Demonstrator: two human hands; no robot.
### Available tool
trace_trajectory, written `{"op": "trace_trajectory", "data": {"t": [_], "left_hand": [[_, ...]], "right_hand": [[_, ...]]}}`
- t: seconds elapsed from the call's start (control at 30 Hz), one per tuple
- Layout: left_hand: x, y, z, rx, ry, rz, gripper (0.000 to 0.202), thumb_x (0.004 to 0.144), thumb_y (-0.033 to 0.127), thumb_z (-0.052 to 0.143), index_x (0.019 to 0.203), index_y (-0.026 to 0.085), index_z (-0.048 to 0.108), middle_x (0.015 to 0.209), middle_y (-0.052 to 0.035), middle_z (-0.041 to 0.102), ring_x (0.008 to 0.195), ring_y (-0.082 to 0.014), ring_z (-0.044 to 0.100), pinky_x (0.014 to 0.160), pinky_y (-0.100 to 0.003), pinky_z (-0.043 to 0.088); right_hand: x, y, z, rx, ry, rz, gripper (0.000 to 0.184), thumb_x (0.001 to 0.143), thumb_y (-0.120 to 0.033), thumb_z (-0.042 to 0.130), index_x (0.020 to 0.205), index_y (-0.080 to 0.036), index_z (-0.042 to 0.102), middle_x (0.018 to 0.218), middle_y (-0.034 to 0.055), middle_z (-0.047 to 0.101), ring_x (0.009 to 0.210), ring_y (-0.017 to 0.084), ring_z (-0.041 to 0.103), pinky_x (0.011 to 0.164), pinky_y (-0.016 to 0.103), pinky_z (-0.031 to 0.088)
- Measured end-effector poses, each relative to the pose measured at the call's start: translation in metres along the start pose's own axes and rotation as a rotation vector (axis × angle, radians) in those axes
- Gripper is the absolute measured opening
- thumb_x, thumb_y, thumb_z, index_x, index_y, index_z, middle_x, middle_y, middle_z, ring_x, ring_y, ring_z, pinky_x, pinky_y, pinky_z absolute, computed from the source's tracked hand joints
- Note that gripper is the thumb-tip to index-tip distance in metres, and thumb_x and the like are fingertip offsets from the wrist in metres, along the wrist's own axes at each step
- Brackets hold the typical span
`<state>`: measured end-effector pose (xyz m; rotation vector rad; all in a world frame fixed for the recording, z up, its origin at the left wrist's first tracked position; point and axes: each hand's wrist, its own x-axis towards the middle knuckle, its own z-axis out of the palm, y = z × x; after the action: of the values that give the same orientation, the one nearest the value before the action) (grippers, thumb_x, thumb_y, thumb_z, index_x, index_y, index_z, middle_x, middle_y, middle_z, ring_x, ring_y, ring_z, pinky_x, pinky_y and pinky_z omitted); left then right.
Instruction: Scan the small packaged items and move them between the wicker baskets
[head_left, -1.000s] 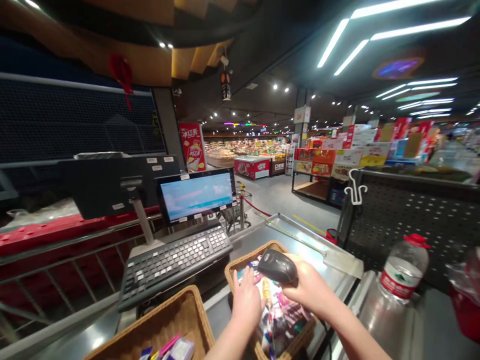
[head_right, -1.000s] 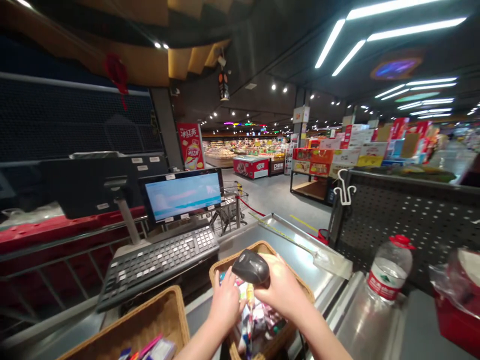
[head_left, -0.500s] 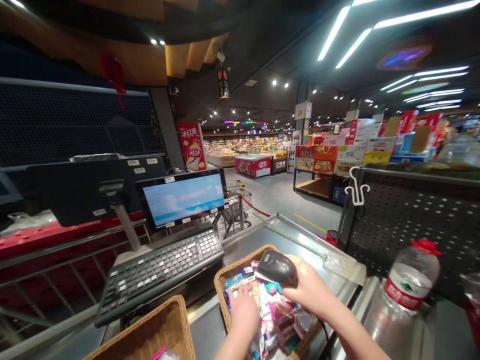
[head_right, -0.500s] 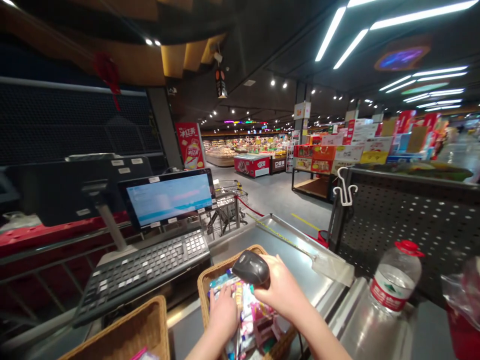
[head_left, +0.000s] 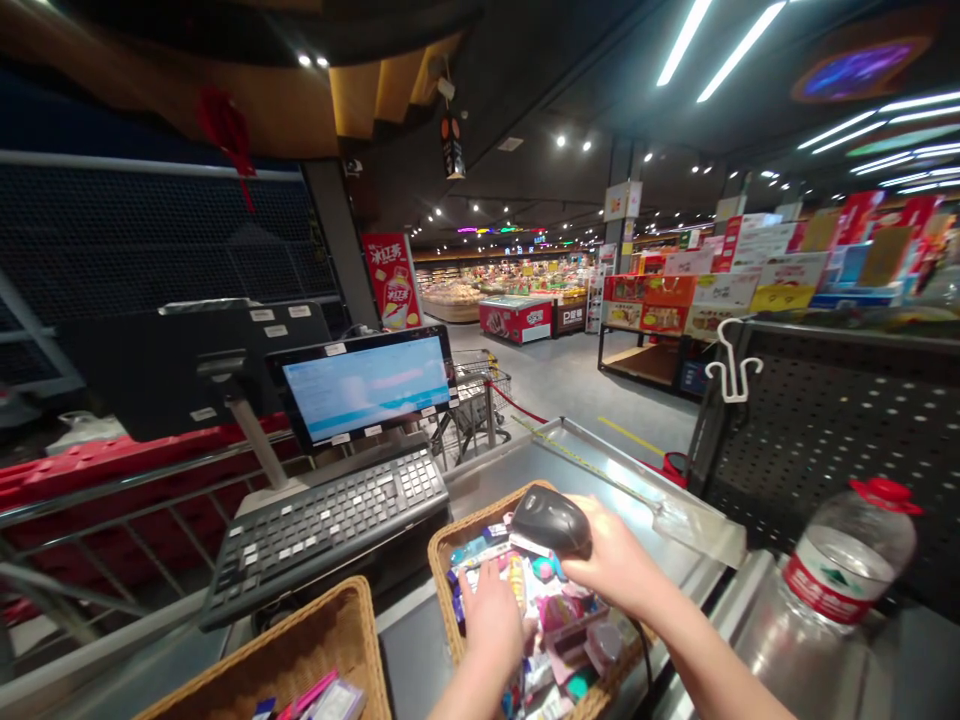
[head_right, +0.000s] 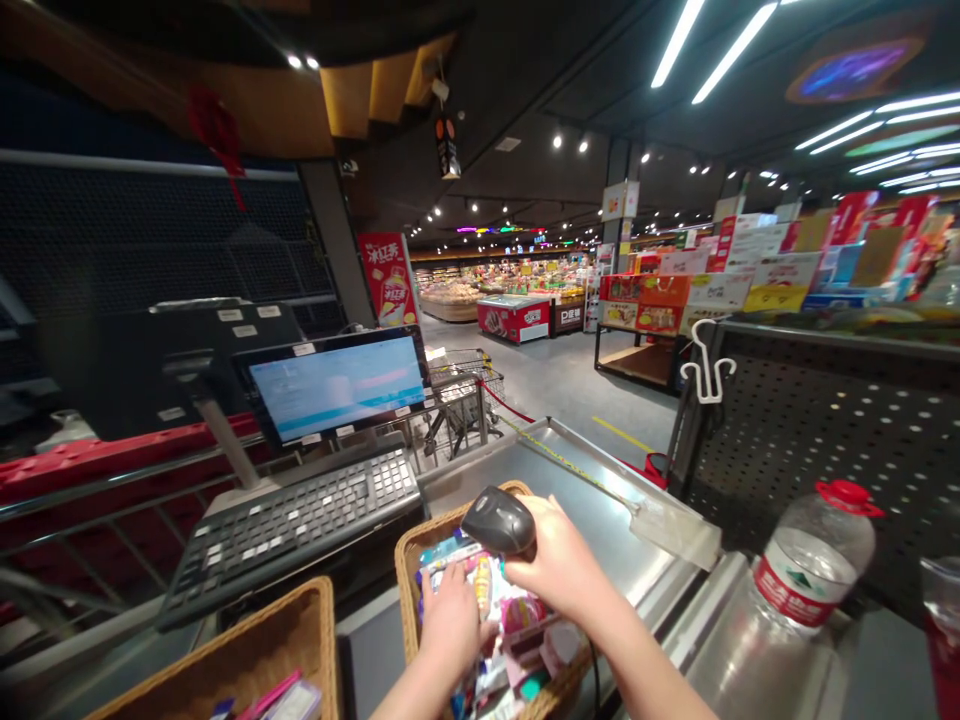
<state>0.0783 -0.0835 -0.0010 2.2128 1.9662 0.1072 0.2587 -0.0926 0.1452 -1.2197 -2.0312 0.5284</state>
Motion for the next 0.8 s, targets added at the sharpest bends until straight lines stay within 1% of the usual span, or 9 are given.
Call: {"op": "trace_trajectory", "data": {"t": [0.07,0.13,0.23,0.33,0.43,0.47,0.53,0.63,0.8], "left_hand": [[0.003,0.0,-0.001,-0.01,0.008,-0.007,0.052,0.073,0.031,0.064,0.121,0.015,0.068,0.136,-0.0229,0.058,0.134,-0.0432,0.043,0.115,-0.067,0.011],[0.007,-0.003,-0.003,-0.036,0.023,-0.032,0.048,0.078,0.024,0.055,0.125,0.02,0.066,0.132,-0.0178,0.063,0.131,-0.0393,0.047,0.114,-0.067,0.015],[0.011,-0.01,-0.007,-0.077,0.049,-0.077,0.044,0.085,0.023,0.046,0.124,0.021,0.066,0.13,-0.0145,0.065,0.128,-0.0345,0.052,0.113,-0.062,0.024],[0.013,-0.017,-0.014,-0.115,0.081,-0.12,0.038,0.088,0.026,0.043,0.113,0.018,0.071,0.131,-0.0158,0.064,0.127,-0.0321,0.054,0.111,-0.055,0.032],[0.01,-0.023,-0.024,-0.154,0.125,-0.119,0.033,0.089,0.026,0.043,0.094,0.018,0.074,0.14,-0.0126,0.058,0.135,-0.0298,0.047,0.113,-0.054,0.031],[0.008,-0.025,-0.028,-0.173,0.166,-0.1,0.032,0.089,0.026,0.042,0.086,0.018,0.073,0.143,-0.0107,0.055,0.138,-0.0292,0.044,0.115,-0.055,0.028],[0.003,-0.03,-0.039,-0.203,0.299,-0.034,0.031,0.09,0.025,0.043,0.077,0.02,0.07,0.146,-0.0079,0.052,0.141,-0.0285,0.039,0.117,-0.058,0.023],[-0.007,-0.04,-0.058,-0.203,0.514,0.062,0.029,0.092,0.024,0.041,0.078,0.021,0.066,0.147,-0.0077,0.051,0.141,-0.0278,0.039,0.117,-0.061,0.02],[-0.026,-0.059,-0.091,-0.132,0.69,0.067,0.028,0.093,0.023,0.041,0.08,0.022,0.066,0.149,-0.0085,0.047,0.142,-0.0275,0.038,0.118,-0.061,0.017]], "right_hand": [[0.002,0.001,-0.001,0.001,0.001,0.001,0.038,0.059,-0.012,0.057,0.094,-0.022,0.066,0.104,0.0062,0.07,0.101,0.029,0.062,0.099,0.045,0.044],[0.004,0.001,-0.001,0.003,0.014,0.0,0.038,0.059,-0.011,0.057,0.095,-0.022,0.066,0.106,0.0069,0.07,0.103,0.029,0.062,0.099,0.045,0.044],[0.006,0.001,-0.001,0.008,0.035,-0.013,0.041,0.061,-0.011,0.057,0.099,-0.021,0.066,0.107,0.0073,0.07,0.103,0.029,0.062,0.098,0.044,0.044],[0.007,0.002,0.001,0.002,0.041,-0.023,0.039,0.062,-0.011,0.058,0.098,-0.021,0.068,0.105,0.0075,0.071,0.101,0.029,0.063,0.098,0.044,0.045],[0.008,0.002,0.002,0.004,0.054,-0.02,0.046,0.062,-0.01,0.057,0.106,-0.02,0.067,0.112,0.0092,0.07,0.107,0.031,0.062,0.098,0.045,0.046],[0.008,0.001,0.002,0.007,0.06,-0.019,0.049,0.061,-0.01,0.057,0.109,-0.02,0.066,0.114,0.0095,0.07,0.109,0.031,0.062,0.099,0.046,0.046],[0.009,0.0,0.001,0.006,0.07,-0.019,0.051,0.062,-0.011,0.057,0.111,-0.021,0.066,0.116,0.0099,0.069,0.11,0.032,0.062,0.1,0.047,0.045],[0.011,-0.005,0.001,-0.026,0.094,-0.014,0.051,0.064,-0.014,0.056,0.113,-0.02,0.066,0.118,0.0109,0.069,0.111,0.032,0.062,0.102,0.05,0.043],[0.014,-0.015,0.003,-0.019,0.15,-0.032,0.05,0.068,-0.02,0.058,0.119,-0.018,0.063,0.119,0.0114,0.068,0.113,0.031,0.061,0.103,0.048,0.043]]}}
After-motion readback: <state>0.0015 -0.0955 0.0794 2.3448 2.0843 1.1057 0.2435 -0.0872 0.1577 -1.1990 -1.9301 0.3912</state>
